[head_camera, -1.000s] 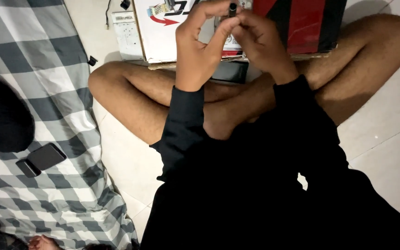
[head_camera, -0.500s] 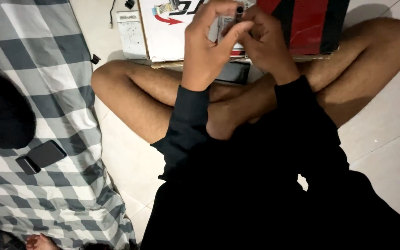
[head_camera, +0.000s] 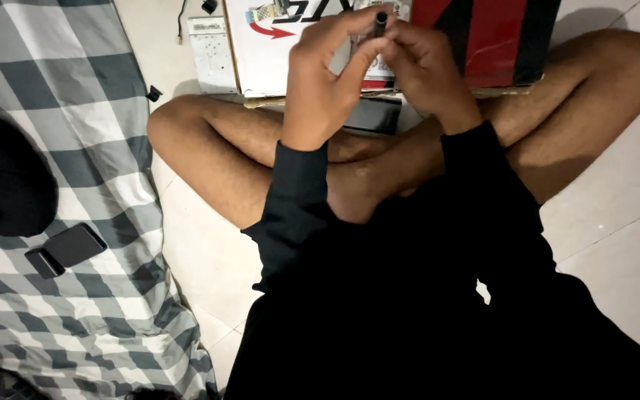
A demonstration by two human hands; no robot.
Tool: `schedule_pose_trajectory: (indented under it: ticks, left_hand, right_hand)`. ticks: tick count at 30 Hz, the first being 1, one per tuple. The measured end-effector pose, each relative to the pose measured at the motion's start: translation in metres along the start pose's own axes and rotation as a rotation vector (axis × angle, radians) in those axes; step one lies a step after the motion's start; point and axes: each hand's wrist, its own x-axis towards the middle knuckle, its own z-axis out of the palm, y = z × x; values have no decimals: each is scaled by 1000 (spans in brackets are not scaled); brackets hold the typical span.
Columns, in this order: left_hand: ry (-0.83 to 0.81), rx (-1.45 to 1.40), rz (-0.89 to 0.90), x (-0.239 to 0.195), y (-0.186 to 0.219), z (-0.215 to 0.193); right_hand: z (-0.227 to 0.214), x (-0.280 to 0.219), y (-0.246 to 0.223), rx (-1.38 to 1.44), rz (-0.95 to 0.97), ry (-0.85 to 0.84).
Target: A person sits on the floor, cleaning and inspecting a hard drive before disassembling it.
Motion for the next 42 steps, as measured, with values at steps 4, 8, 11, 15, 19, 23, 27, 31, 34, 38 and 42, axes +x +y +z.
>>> schedule_pose_trajectory:
  ticks: [4, 8, 11, 15, 19, 23, 27, 31, 34, 38, 42]
  left_hand:
    - [86, 68, 66, 8, -1, 1]
    - [-12, -5, 26, 3, 3, 0]
    - [33, 6, 9, 0, -11, 4]
    - [68, 65, 28, -2, -19, 6]
    - [13, 66, -53, -10, -25, 5]
    - [40, 162, -72, -22, -42, 10]
    - [59, 182, -105, -30, -48, 13]
    - [61, 281, -104, -32, -54, 20]
    - [1, 351, -63, -29, -44, 21]
    - [-64, 389, 37, -25, -40, 25]
    - [-113, 500, 27, -24, -40, 36]
  right_hand:
    - [0, -1, 9, 50, -47, 37]
    - [1, 2, -3, 50, -29, 8]
    - [1, 0, 0, -46, -34, 29]
    - [3, 0, -1, -17, -23, 43]
    - [4, 3, 2, 61, -92, 85]
    - [3, 5, -7, 51, -88, 113]
    - [2, 7, 6, 317, -93, 341]
    - [-3, 11, 16, 589, -116, 478]
    - [-2, 12, 15, 586, -123, 478]
    - [-2, 9, 25, 575, -87, 487]
    - [-3, 6, 31, 603, -88, 487]
